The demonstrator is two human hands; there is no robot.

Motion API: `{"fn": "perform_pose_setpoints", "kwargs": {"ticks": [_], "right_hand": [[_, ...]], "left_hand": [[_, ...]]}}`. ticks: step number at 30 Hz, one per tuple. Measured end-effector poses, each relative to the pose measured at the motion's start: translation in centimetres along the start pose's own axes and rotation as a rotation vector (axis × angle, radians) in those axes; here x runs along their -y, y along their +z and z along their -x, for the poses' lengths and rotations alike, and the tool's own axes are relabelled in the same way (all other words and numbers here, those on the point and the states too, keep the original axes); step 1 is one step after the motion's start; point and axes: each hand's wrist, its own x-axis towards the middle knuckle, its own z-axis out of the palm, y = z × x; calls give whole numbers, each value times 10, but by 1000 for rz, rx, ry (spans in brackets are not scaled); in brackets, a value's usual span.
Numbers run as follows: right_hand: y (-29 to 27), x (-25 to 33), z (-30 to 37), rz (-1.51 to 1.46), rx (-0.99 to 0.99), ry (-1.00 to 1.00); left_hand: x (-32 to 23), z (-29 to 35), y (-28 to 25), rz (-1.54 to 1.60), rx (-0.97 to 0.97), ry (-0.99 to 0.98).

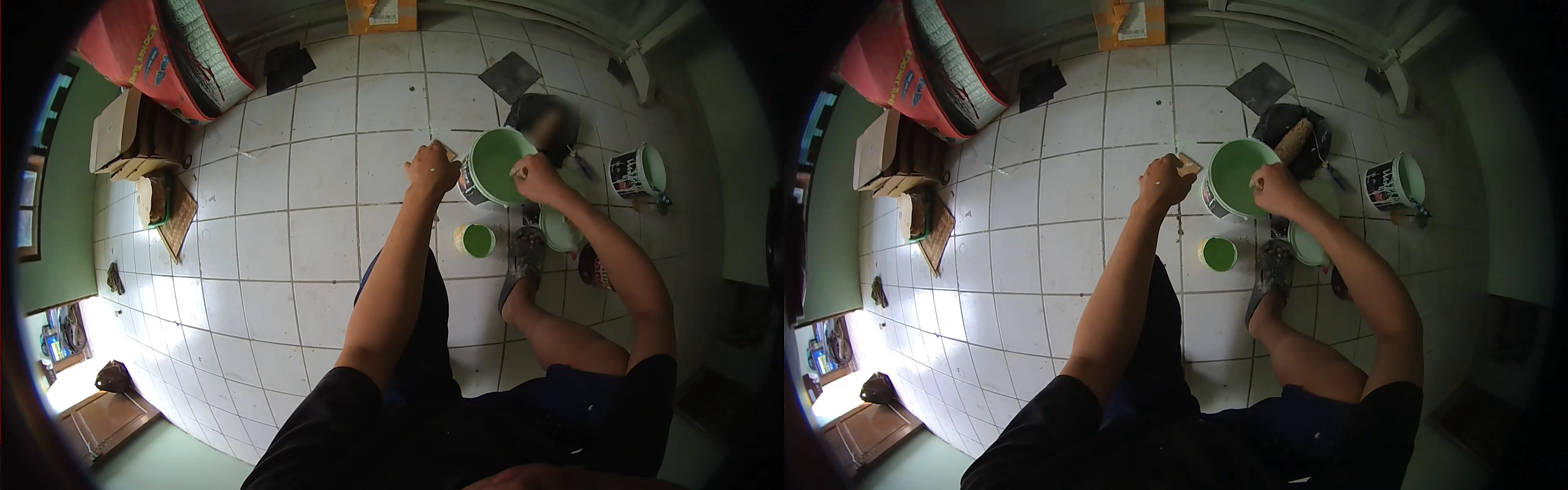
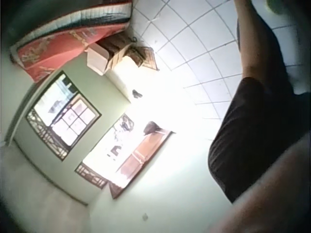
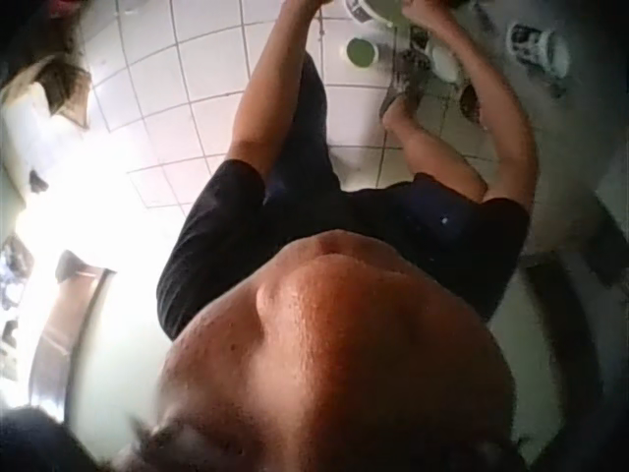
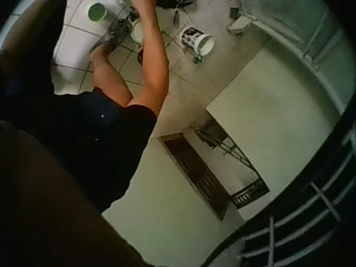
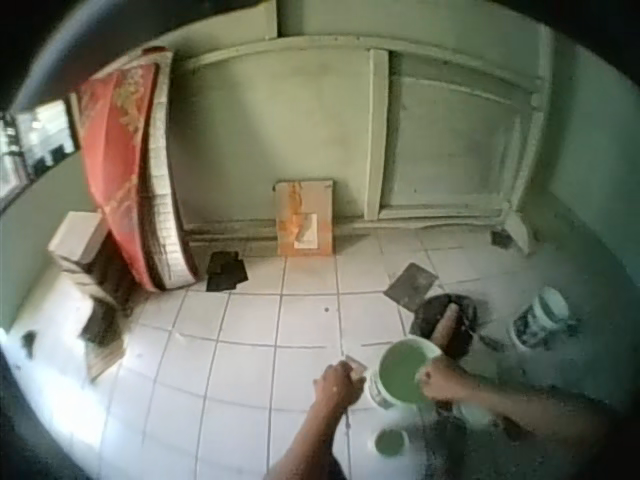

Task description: The person is mixing green paint in a small container and then pouring it into a larger paint bucket.

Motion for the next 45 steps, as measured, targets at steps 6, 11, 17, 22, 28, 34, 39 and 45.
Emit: {"fn": "perform_pose_setpoints", "kwargs": {"ticks": [6, 11, 17, 22, 28, 34, 39, 45], "right_hand": [[23, 32, -1, -309, 41, -89], [15, 5, -19, -351, -144, -14], [-8, -14, -11, -15, -37, 43], [8, 18, -12, -25, 233, 161], [16, 14, -26, -404, -132, -59], [-3, -13, -19, 44, -59, 14], [7, 26, -12, -129, 129, 104], [15, 5, -33, -360, -259, 121]], "left_hand": [[-2, 1, -2, -22, 0, -26], [-15, 6, 2, -16, -13, 30], [-9, 3, -1, -25, -5, 19], [-10, 2, 1, -20, 8, -3], [-15, 1, 15, -80, -8, 38], [-12, -5, 18, -96, -27, 69], [-13, -9, 17, -75, 24, 57], [-16, -16, 37, -98, 9, 122]]}}
